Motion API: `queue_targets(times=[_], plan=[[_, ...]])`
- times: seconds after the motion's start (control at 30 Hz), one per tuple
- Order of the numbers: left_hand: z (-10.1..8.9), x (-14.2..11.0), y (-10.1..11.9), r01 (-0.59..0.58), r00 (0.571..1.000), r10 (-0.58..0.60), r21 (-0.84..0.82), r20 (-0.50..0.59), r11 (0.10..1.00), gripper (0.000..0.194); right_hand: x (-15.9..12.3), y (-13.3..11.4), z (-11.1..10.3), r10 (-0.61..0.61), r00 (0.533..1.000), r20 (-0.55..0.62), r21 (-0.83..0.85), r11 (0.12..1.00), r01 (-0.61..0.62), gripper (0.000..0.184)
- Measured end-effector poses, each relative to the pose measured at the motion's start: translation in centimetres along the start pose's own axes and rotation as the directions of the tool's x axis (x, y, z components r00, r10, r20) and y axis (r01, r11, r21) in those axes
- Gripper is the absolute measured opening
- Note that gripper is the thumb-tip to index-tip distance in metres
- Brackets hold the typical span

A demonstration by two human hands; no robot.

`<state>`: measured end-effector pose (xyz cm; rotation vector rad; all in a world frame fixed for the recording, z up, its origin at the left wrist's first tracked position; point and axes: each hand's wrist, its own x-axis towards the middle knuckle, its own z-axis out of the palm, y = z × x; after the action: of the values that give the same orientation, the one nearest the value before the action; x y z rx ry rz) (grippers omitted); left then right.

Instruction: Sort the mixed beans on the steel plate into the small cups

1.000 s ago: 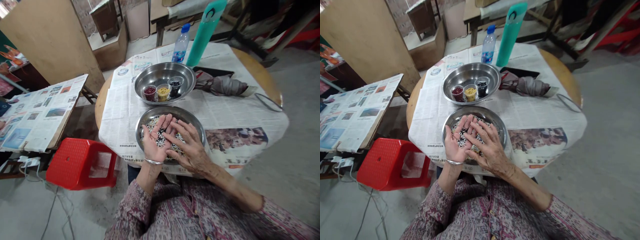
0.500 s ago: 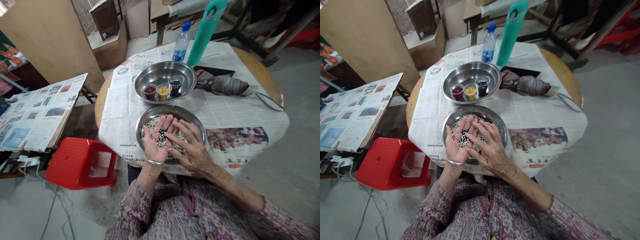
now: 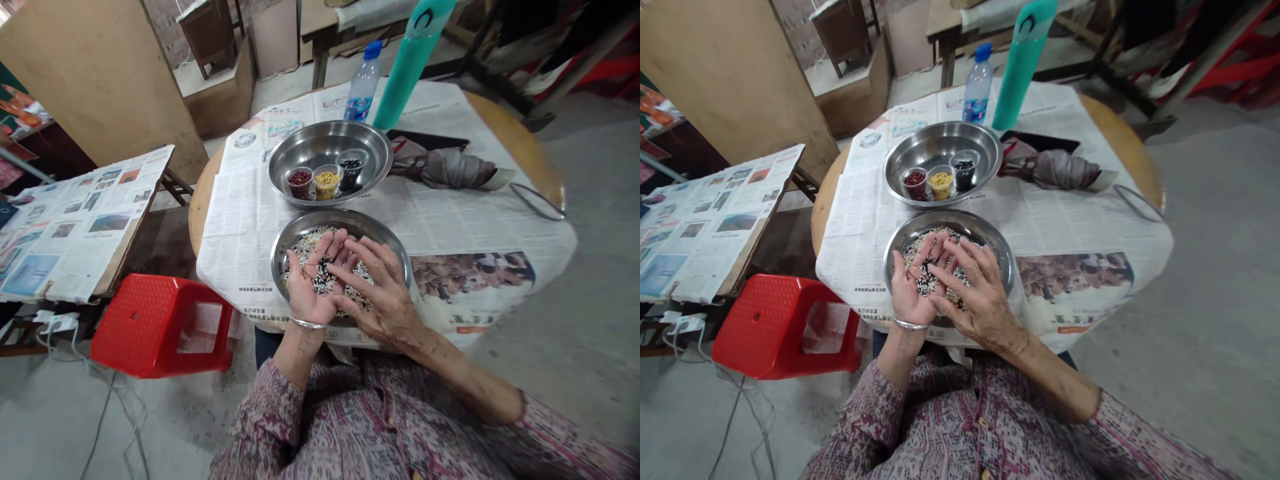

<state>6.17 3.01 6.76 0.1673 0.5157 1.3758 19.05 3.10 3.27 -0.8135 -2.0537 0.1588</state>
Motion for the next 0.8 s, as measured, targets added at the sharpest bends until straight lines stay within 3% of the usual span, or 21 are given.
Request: queue_targets(times=[0.23, 0.33, 0.47, 0.6, 0.8], plan=[[0.4, 0.0, -0.1, 0.017, 1.000, -0.018, -0.036, -0.015, 0.999, 0.069, -0.1, 0.4, 0.3, 0.048, 0.999, -0.025, -0.049, 0.998, -0.049, 0.052], [0.7, -0.2, 0.0, 0.028, 0.999, -0.028, 0.011, -0.046, 1.000, 0.070, 0.3, -0.3, 0.3, 0.005, 1.000, 0.003, -0.029, 1.000, -0.005, 0.048], [0.6, -0.3, 0.0, 0.014, 1.000, -0.013, 0.058, -0.008, 0.998, 0.068, 0.5, -0.9, 0.0, -0.049, 0.998, 0.044, 0.022, 0.999, 0.048, 0.045], [0.2, -0.1, 0.0, -0.001, 1.000, 0.001, 0.065, 0.004, 0.998, 0.070, 0.2, -0.4, -0.3, 0.022, 1.000, 0.003, 0.006, 1.000, -0.022, 0.047], [0.8, 0.0, 0.0, 0.015, 0.997, -0.008, 0.077, -0.079, 0.997, 0.071, -0.4, 0.1, -0.3, 0.060, 0.997, -0.051, -0.058, 0.996, -0.063, 0.044]])
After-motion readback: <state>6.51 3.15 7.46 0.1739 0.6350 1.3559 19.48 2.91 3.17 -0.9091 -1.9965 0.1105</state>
